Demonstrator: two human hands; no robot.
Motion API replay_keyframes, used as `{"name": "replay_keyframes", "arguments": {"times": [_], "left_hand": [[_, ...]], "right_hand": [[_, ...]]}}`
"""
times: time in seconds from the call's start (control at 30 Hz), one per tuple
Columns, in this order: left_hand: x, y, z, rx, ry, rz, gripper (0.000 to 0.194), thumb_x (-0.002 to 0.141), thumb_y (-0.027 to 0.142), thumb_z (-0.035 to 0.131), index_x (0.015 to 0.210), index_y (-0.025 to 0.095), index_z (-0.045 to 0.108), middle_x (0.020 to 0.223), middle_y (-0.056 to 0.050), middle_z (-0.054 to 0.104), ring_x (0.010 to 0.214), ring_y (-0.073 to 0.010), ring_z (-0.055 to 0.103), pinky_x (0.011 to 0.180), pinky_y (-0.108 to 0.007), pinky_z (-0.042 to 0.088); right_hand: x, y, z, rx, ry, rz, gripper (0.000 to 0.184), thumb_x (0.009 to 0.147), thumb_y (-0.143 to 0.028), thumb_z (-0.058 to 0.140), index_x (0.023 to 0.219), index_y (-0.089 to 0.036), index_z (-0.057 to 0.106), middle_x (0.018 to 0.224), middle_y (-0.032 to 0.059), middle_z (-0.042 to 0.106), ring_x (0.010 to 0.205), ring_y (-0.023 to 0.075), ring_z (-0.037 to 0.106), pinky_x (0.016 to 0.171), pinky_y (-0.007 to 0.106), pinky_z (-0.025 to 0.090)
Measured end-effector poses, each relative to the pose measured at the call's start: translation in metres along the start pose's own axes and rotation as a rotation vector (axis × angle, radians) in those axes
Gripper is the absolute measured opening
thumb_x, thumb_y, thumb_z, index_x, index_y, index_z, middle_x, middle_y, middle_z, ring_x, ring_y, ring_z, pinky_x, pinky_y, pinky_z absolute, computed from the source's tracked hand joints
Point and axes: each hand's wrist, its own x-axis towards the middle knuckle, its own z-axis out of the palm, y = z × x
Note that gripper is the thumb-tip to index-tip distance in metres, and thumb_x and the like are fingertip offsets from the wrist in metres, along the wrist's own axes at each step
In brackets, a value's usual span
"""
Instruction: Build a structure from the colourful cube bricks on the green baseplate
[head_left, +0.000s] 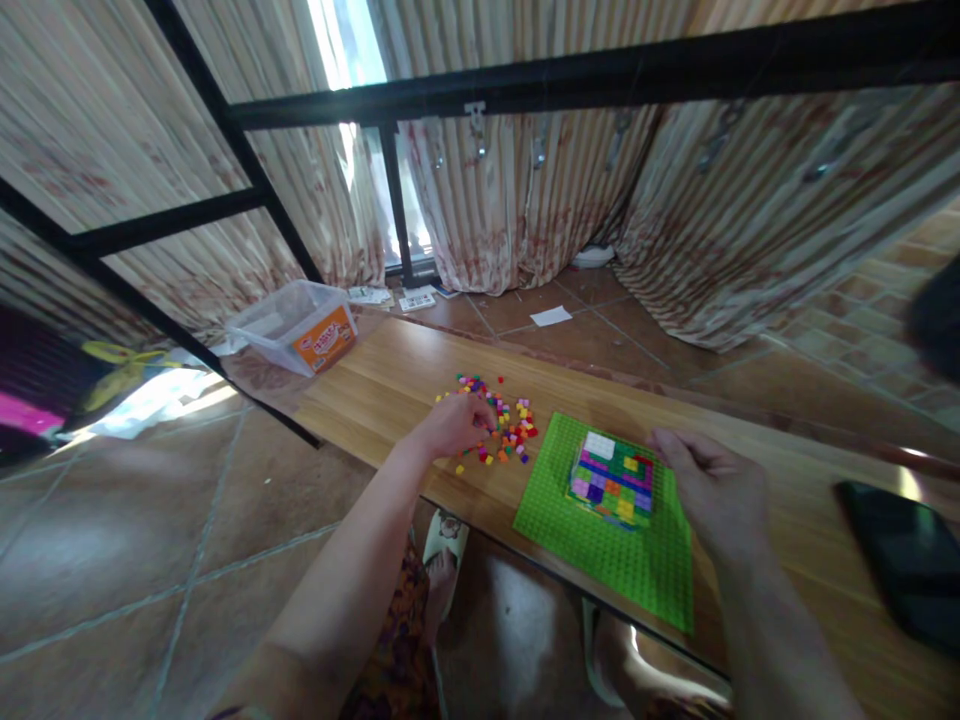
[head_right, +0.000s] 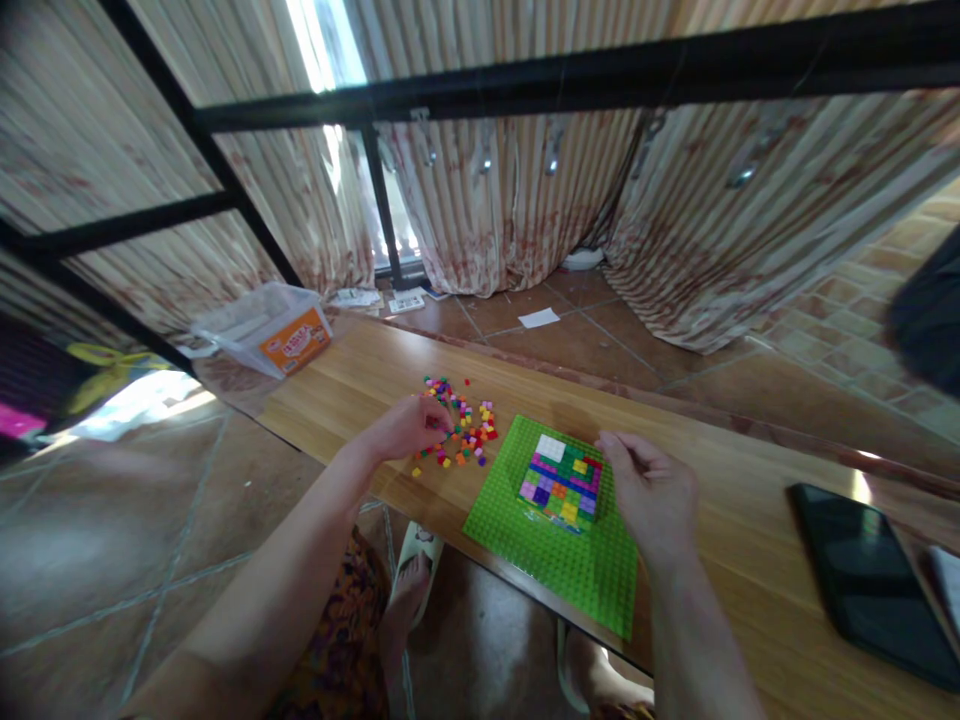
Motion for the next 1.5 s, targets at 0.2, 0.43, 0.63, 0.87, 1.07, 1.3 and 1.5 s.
{"name": "replay_keyframes", "arguments": {"times": [0.2,0.43,0.63,0.87,1.07,1.3,1.5], "left_hand": [[0.0,0.017,0.013,0.078,-0.053,0.094,0.012,0.07,0.017,0.063,0.07,0.02,0.075,0.075,-0.003,0.072,0.075,-0.0167,0.064,0.073,-0.025,0.045],[0.0,0.031,0.023,0.318,-0.047,-0.038,0.03,0.076,0.045,0.065,0.063,0.019,0.073,0.065,-0.011,0.067,0.077,-0.0272,0.066,0.071,-0.033,0.045],[0.0,0.039,0.023,0.4,-0.089,-0.057,0.03,0.08,0.04,0.058,0.068,0.017,0.074,0.071,-0.013,0.07,0.08,-0.0279,0.067,0.07,-0.033,0.045],[0.005,0.032,0.019,0.252,-0.022,0.012,0.023,0.077,0.033,0.063,0.06,0.018,0.068,0.062,-0.005,0.065,0.063,-0.0175,0.059,0.06,-0.026,0.037],[0.012,0.045,0.023,-0.133,0.045,0.215,0.017,0.079,0.023,0.061,0.065,0.014,0.065,0.063,0.0,0.062,0.06,-0.01,0.053,0.059,-0.021,0.036],[0.014,0.074,0.031,-0.463,-0.033,0.307,0.02,0.083,0.029,0.062,0.074,0.012,0.066,0.065,0.001,0.058,0.06,-0.0081,0.049,0.058,-0.02,0.037],[0.019,0.084,0.037,-0.723,-0.126,0.331,0.021,0.083,0.032,0.064,0.081,0.011,0.067,0.068,0.001,0.059,0.062,-0.0075,0.049,0.061,-0.02,0.039]], "right_hand": [[0.001,0.002,0.001,-0.041,-0.006,-0.012,0.026,0.078,-0.047,0.064,0.081,-0.024,0.075,0.08,0.0018,0.076,0.08,0.0224,0.071,0.078,0.035,0.054],[0.001,0.001,0.001,-0.055,-0.031,-0.018,0.026,0.079,-0.046,0.064,0.083,-0.023,0.075,0.081,0.0012,0.076,0.08,0.0224,0.071,0.075,0.034,0.054],[0.001,-0.004,0.001,-0.02,-0.026,-0.013,0.025,0.078,-0.045,0.064,0.079,-0.023,0.075,0.077,0.0012,0.075,0.077,0.0223,0.071,0.073,0.033,0.055],[0.001,0.0,0.0,0.029,-0.039,-0.043,0.026,0.08,-0.045,0.063,0.081,-0.022,0.075,0.079,0.0024,0.076,0.077,0.0217,0.07,0.074,0.034,0.054],[-0.01,-0.015,0.009,0.172,-0.006,-0.236,0.018,0.08,-0.038,0.068,0.085,-0.022,0.076,0.086,0.0026,0.076,0.08,0.0197,0.069,0.076,0.033,0.055],[-0.026,-0.035,0.022,0.233,-0.233,-0.403,0.017,0.089,-0.031,0.062,0.099,-0.028,0.075,0.095,0.0024,0.073,0.088,0.0166,0.067,0.079,0.031,0.053],[-0.026,-0.036,0.021,0.301,-0.259,-0.4,0.018,0.089,-0.028,0.063,0.101,-0.031,0.075,0.097,0.0008,0.071,0.092,0.0154,0.065,0.081,0.03,0.051]]}}
